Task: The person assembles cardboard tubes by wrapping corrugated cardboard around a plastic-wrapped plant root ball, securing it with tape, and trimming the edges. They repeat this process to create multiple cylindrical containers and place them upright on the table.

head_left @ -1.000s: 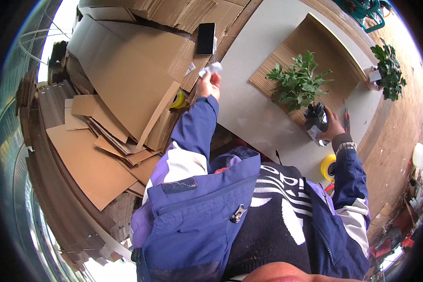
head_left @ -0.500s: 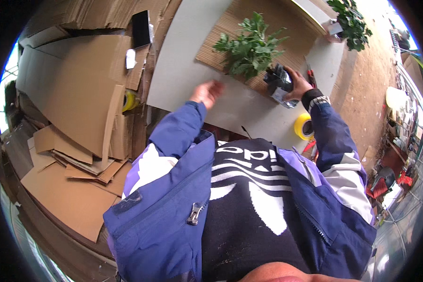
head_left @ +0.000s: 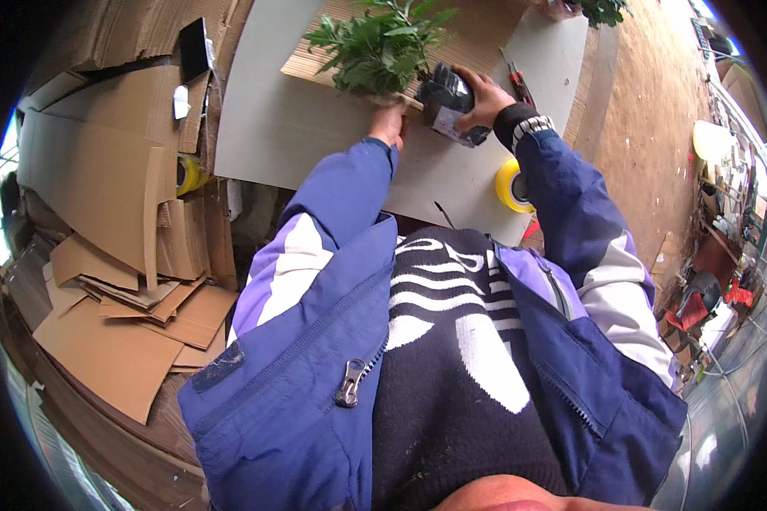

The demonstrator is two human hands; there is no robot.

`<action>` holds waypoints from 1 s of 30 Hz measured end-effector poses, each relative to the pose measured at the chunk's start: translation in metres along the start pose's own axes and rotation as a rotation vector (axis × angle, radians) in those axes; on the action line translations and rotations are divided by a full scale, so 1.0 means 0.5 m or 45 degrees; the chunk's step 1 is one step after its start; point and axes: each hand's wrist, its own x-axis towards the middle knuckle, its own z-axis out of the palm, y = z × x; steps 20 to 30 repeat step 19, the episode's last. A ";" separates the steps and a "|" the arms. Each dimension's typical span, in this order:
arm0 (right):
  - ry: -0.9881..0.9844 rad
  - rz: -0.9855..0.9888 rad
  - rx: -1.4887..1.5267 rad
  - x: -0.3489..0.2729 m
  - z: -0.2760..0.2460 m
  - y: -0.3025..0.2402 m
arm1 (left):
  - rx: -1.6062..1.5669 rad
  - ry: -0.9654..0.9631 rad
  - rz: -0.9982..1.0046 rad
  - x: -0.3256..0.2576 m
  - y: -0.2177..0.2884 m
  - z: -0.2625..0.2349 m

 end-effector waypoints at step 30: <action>-0.055 -0.159 -0.433 -0.070 0.055 -0.100 | -0.450 0.284 -0.134 -0.187 -0.075 -0.125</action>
